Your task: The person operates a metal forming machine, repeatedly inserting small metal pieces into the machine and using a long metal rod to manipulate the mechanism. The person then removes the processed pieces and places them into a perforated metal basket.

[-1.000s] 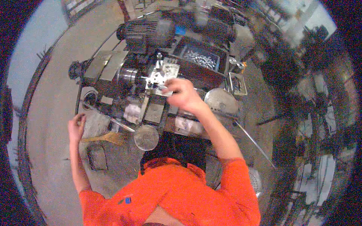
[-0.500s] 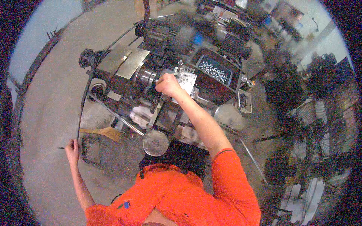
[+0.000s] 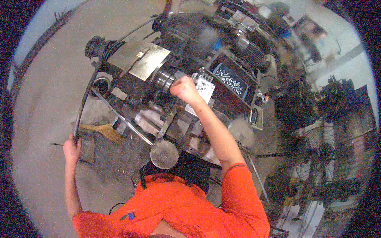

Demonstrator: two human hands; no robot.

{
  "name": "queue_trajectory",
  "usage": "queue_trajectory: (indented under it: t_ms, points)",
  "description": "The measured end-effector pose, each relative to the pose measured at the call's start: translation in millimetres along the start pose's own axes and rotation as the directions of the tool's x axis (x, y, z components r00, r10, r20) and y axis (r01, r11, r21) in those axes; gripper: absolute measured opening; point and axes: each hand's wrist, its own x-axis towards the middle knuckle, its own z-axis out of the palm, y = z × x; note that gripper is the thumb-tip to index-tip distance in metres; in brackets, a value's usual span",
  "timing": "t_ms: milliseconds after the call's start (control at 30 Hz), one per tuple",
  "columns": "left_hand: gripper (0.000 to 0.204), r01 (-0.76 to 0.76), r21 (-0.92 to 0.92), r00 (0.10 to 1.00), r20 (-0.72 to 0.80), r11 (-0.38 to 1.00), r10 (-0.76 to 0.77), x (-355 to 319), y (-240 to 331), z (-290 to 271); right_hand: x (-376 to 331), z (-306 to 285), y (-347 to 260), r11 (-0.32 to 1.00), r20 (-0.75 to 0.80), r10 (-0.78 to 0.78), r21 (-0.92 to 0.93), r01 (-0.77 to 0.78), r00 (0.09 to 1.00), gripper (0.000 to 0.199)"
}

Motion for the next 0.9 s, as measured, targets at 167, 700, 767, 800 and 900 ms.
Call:
queue_trajectory:
  t_ms: [167, 700, 767, 800, 900]
  points:
    - [0.029, -0.101, 0.312, 0.995, 0.028, 0.945, 0.097, 39.6, -83.8, 12.9, -4.1, -3.2, -7.0, 0.991, 0.013, 0.135, -0.022, -0.135, 0.991, 0.023]
    - [0.024, -0.357, -0.267, 0.777, -0.617, 0.895, 0.126, 105.9, -20.8, 39.5, -98.1, -57.0, -11.8, 0.921, -0.297, -0.339, -0.296, 0.252, 0.893, 0.032]
    - [0.036, 0.145, -0.440, 0.978, -0.073, 0.886, -0.197, 89.0, -22.5, 125.5, -143.3, -74.1, -5.6, 0.933, -0.332, -0.303, -0.293, 0.208, 0.893, 0.034]
    - [0.042, 0.166, -0.499, 0.969, 0.244, 0.850, -0.045, 92.1, -7.6, 165.8, -169.2, -82.7, 5.1, 0.918, -0.340, -0.267, -0.375, 0.131, 0.902, 0.034]
    - [0.051, -0.039, -0.192, 0.919, 0.380, 0.981, 0.111, 56.5, 83.8, 203.4, -257.5, -109.6, 36.9, 0.882, -0.380, -0.034, -0.446, -0.151, 0.924, 0.033]
